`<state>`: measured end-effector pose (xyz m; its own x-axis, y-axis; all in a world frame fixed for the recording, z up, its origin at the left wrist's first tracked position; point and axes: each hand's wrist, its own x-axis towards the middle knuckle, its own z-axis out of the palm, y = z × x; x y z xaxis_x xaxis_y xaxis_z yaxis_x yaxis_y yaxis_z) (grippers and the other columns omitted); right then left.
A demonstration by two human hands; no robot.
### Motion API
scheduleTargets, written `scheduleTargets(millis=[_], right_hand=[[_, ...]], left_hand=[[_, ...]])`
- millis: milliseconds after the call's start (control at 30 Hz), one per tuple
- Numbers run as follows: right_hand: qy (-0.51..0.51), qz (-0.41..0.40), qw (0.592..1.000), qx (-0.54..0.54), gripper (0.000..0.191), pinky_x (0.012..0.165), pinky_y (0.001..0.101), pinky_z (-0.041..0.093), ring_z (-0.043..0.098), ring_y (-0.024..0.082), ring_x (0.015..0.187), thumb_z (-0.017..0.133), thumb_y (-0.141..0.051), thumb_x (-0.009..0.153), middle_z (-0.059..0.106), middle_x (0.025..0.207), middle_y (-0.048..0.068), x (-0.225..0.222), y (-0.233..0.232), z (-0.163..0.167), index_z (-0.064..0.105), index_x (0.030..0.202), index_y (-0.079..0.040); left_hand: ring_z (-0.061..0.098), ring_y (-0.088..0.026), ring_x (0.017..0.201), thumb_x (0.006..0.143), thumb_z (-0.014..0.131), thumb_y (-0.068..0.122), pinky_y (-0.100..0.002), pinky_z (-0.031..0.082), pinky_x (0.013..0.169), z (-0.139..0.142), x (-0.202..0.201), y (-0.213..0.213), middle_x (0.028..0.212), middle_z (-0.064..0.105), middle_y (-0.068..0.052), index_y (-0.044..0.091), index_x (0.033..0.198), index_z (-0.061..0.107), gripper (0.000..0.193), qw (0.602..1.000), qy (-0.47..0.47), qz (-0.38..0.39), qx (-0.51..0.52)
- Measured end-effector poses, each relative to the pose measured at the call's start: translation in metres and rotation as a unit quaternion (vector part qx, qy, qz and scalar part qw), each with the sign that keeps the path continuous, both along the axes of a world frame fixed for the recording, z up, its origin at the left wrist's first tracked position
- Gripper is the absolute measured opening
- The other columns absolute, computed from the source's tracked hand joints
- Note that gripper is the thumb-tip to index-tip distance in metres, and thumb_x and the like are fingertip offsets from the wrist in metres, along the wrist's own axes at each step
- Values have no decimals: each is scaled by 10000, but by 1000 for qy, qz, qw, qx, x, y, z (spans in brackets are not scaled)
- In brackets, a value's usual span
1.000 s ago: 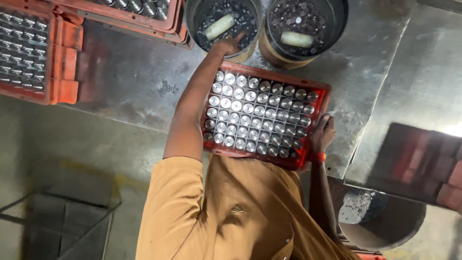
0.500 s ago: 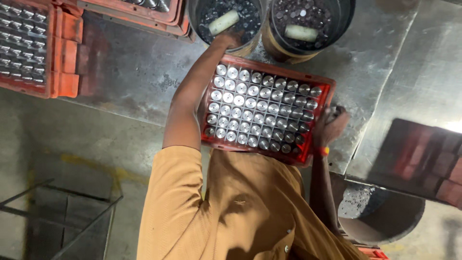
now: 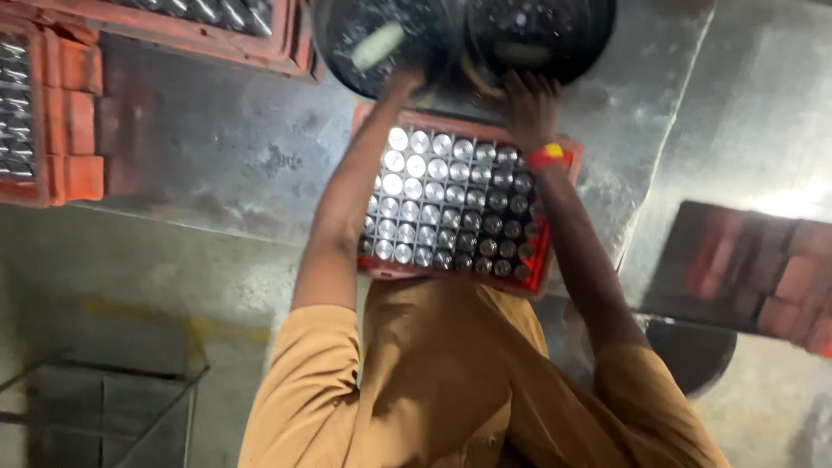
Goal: The person uses a cylindrical polishing tool to rub the tops of small metal parts arranged in a red crate. They systematically move the tool across the parts, then lift the crate to place it on a stack of other crates.
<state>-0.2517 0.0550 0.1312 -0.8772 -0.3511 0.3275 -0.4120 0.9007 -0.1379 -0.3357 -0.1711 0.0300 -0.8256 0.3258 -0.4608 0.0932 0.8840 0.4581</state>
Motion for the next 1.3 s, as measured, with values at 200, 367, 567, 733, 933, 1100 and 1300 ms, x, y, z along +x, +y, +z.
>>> scheduleTargets(millis=[200, 367, 567, 733, 933, 1100, 1300], right_hand=[[-13, 13, 1000, -9, 141, 867, 495, 440, 592, 371, 975, 721, -195, 974, 654, 991, 145, 5, 81, -6, 648, 1033, -91], [-31, -5, 999, -9, 116, 880, 522, 414, 574, 400, 992, 700, -166, 1015, 637, 992, 173, 10, 135, -15, 648, 1050, -68], [4, 8, 999, -48, 95, 930, 518, 399, 554, 405, 1044, 661, -116, 971, 626, 1017, 155, 13, 153, -27, 580, 967, -68], [8, -1, 998, -62, 142, 878, 519, 387, 558, 394, 999, 700, -147, 990, 610, 997, 134, 12, 141, -13, 580, 953, -79], [45, 20, 995, -92, 125, 857, 493, 388, 577, 357, 991, 679, -173, 1008, 650, 1054, 107, 16, 132, 6, 612, 1028, -69], [58, 5, 996, -62, 193, 875, 484, 400, 579, 335, 976, 675, -250, 1064, 661, 1075, 117, 16, 124, 17, 645, 1088, -60], [79, -17, 995, -58, 417, 882, 516, 413, 587, 366, 1019, 726, -298, 923, 636, 1123, 182, 26, 120, 22, 633, 1235, -36]], left_hand=[[209, -387, 1515, 953, 492, 587, -509, 196, 1210, -2, -2, 67, 1665, 234, -193, 176, 1598, 231, 809, 997, 27, -23, 63], [235, -371, 1505, 975, 453, 589, -497, 217, 1201, -2, 6, 126, 1661, 259, -179, 158, 1587, 256, 774, 997, 29, -40, 66], [287, -374, 1455, 982, 434, 563, -492, 257, 1147, -3, 4, 150, 1640, 304, -187, 120, 1554, 283, 738, 995, 75, -56, 44], [623, -384, 1274, 929, 582, 255, -486, 537, 1040, 11, 1, 141, 1329, 662, -230, 150, 1308, 676, 404, 999, 5, -44, 4], [639, -464, 1157, 1031, 549, 165, -539, 531, 972, 24, 9, 138, 1220, 662, -282, 81, 1148, 702, 210, 982, 139, 111, 62], [581, -459, 1236, 926, 587, 192, -519, 475, 1051, 29, 13, 126, 1315, 605, -274, 91, 1216, 677, 320, 995, 77, 37, 46], [537, -467, 1239, 826, 685, 284, -518, 437, 1043, 33, 21, 113, 1325, 562, -289, 142, 1241, 666, 438, 995, 72, -17, 62]])
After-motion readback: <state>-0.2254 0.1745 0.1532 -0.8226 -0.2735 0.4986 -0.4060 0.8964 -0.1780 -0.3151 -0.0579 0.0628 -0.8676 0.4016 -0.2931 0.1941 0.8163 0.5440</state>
